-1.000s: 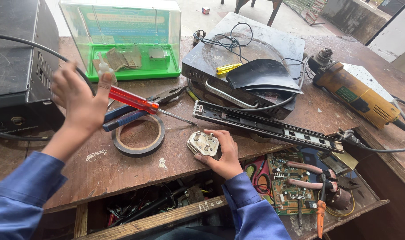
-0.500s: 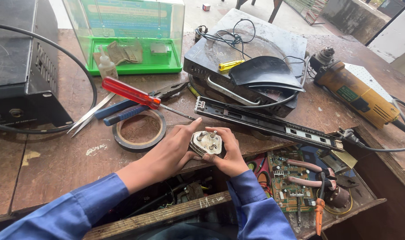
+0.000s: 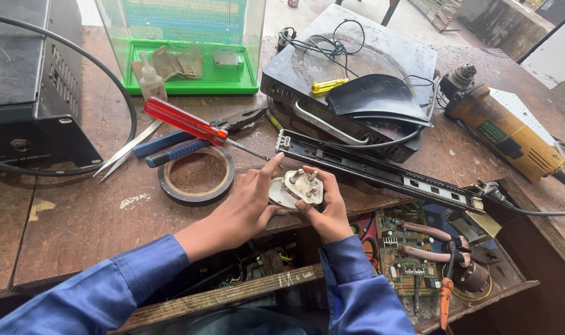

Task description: The person retrieves a white electrical plug from a drawer, then uses a red-handled screwdriver and a yellow-handled screwdriver to loosen and tighten screws on the plug. They open the plug casing, inspect the internal wiring, and manipulate the wires with their hands.

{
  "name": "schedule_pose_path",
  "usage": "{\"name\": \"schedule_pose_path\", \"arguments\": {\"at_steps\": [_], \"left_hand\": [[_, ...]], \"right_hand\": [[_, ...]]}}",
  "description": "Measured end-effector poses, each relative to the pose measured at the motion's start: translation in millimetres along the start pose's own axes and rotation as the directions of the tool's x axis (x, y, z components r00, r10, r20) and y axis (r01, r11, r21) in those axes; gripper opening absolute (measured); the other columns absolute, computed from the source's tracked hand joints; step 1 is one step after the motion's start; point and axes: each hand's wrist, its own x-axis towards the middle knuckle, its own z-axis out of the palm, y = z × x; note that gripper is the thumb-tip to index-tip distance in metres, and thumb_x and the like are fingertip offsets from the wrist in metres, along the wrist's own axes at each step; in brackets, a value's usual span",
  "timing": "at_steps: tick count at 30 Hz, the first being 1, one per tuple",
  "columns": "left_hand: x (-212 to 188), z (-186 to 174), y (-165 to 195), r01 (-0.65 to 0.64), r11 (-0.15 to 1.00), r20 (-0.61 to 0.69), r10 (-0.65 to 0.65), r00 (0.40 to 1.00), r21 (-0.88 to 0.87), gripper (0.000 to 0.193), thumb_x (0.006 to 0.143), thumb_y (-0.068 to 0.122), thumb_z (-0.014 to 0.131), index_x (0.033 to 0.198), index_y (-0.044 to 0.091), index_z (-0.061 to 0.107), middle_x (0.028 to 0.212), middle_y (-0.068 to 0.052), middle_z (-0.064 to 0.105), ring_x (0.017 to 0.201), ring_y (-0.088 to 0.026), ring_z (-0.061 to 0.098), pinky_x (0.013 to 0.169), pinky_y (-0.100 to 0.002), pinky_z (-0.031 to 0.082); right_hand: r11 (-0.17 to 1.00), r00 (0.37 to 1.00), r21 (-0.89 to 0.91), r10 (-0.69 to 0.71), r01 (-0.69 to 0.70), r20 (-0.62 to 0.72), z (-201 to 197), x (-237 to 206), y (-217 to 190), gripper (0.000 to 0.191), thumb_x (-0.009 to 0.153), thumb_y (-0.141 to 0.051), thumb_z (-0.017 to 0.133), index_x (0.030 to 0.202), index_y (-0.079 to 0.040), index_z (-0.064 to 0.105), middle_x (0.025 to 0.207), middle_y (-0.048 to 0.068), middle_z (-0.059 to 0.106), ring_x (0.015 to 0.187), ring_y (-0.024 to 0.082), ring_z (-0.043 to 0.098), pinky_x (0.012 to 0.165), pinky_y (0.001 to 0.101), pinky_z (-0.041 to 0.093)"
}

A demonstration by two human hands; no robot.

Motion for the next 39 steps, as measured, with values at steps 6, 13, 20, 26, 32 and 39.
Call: {"name": "schedule_pose_path", "arguments": {"at_steps": [6, 13, 20, 26, 32, 39], "left_hand": [[-1, -2, 3, 0.035, 0.999, -0.037, -0.034, 0.999, 0.034, 0.094, 0.082, 0.008, 0.073, 0.157, 0.002, 0.017, 0.122, -0.02, 0.056, 0.115, -0.036, 0.051, 0.101, -0.048, 0.039], [-1, -6, 8, 0.049, 0.999, -0.054, -0.048, 0.997, 0.018, 0.087, 0.084, 0.009, 0.072, 0.155, 0.001, 0.023, 0.127, -0.022, 0.053, 0.121, -0.038, 0.048, 0.106, -0.049, 0.037], [-1, -6, 7, 0.029, 1.0, -0.067, -0.029, 0.997, 0.009, 0.082, 0.084, 0.009, 0.072, 0.153, -0.001, 0.029, 0.128, -0.021, 0.053, 0.122, -0.038, 0.048, 0.107, -0.048, 0.038], [-1, -7, 9, -0.018, 1.0, -0.108, 0.02, 0.994, 0.018, 0.081, 0.083, 0.009, 0.074, 0.151, -0.001, 0.031, 0.133, -0.022, 0.05, 0.125, -0.039, 0.046, 0.108, -0.048, 0.038], [0, -10, 15, -0.088, 0.996, -0.145, 0.087, 0.986, 0.003, 0.076, 0.085, 0.011, 0.076, 0.147, -0.002, 0.035, 0.134, -0.026, 0.046, 0.123, -0.042, 0.047, 0.105, -0.049, 0.039], [25, -18, 6, -0.195, 0.968, -0.249, 0.23, 0.941, 0.154, 0.045, 0.089, -0.009, 0.062, 0.131, -0.004, 0.05, 0.122, -0.021, 0.056, 0.112, -0.036, 0.059, 0.1, -0.047, 0.048]], "right_hand": [[0.997, 0.999, -0.081, 0.014, -0.018, -0.052, -2, -1, 2, 0.075, 0.074, 0.009, 0.078, 0.143, -0.004, 0.051, 0.139, 0.007, 0.055, 0.13, 0.018, 0.056, 0.113, 0.0324, 0.044], [0.966, 0.989, 0.242, 0.114, -0.089, -0.093, -10, 0, 3, 0.075, 0.08, 0.002, 0.081, 0.146, -0.004, 0.045, 0.135, 0.009, 0.063, 0.125, 0.017, 0.062, 0.11, 0.0313, 0.047], [0.972, 0.988, 0.215, 0.118, -0.095, -0.097, -10, -2, 6, 0.074, 0.08, 0.001, 0.082, 0.145, -0.004, 0.046, 0.133, 0.009, 0.063, 0.123, 0.017, 0.062, 0.108, 0.032, 0.049], [0.979, 0.989, 0.179, 0.116, -0.098, -0.092, -11, -1, 8, 0.072, 0.081, 0.0, 0.081, 0.144, -0.004, 0.046, 0.133, 0.01, 0.064, 0.123, 0.018, 0.063, 0.108, 0.0317, 0.049], [0.998, 0.997, 0.032, 0.052, -0.05, -0.064, -7, 1, 1, 0.068, 0.079, -0.003, 0.084, 0.139, -0.004, 0.049, 0.132, 0.009, 0.062, 0.123, 0.018, 0.063, 0.108, 0.0319, 0.05], [0.926, 0.997, -0.375, -0.066, 0.049, -0.033, 3, 4, -14, 0.067, 0.066, -0.007, 0.09, 0.127, -0.008, 0.062, 0.123, 0.008, 0.057, 0.118, 0.024, 0.061, 0.104, 0.0348, 0.049]]}}
